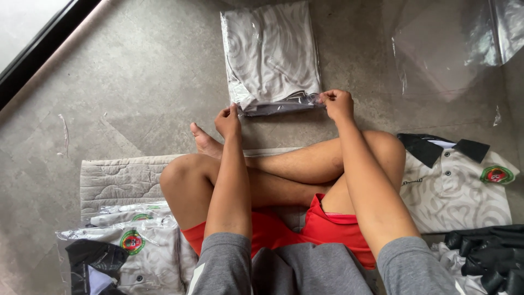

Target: Folding polo shirts and placing them into clear plastic bags for packaging.

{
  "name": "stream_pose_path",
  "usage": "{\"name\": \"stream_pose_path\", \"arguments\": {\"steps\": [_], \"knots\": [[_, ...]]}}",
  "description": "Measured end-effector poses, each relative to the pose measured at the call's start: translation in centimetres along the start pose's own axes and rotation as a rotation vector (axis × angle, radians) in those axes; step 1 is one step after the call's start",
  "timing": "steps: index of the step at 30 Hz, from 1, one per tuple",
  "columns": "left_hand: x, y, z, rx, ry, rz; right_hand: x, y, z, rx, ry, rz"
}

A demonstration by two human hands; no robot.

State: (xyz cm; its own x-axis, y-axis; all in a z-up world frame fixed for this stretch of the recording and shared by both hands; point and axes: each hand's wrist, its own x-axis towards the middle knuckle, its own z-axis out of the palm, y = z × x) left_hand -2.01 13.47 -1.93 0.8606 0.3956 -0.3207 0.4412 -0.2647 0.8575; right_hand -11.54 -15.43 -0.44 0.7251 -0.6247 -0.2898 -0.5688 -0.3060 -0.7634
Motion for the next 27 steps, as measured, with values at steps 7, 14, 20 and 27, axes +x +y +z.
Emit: {"name": "stream_pose_path", "arguments": {"steps": [7, 14, 20, 27], "knots": [[0.6, -0.8, 0.4, -0.009, -0.039, -0.042, 0.4, -1.3, 0.5, 0.108, 0.157, 0.027], [-1.3, 1.6, -0.5, -0.263, -0.187, 0.006, 1.6, -0.1, 0.9, -0.113, 0.270, 0.125], [-0.6, 0.8, 0.2, -0.170, -0.152, -0.030, 0.6, -1.2, 0.6, -0.189, 0.244, 0.153], [0.0, 0.3, 0.6, 0.157, -0.058, -0.077, 0.9, -0.9, 0.6, -0.278, 0.153, 0.208]]}}
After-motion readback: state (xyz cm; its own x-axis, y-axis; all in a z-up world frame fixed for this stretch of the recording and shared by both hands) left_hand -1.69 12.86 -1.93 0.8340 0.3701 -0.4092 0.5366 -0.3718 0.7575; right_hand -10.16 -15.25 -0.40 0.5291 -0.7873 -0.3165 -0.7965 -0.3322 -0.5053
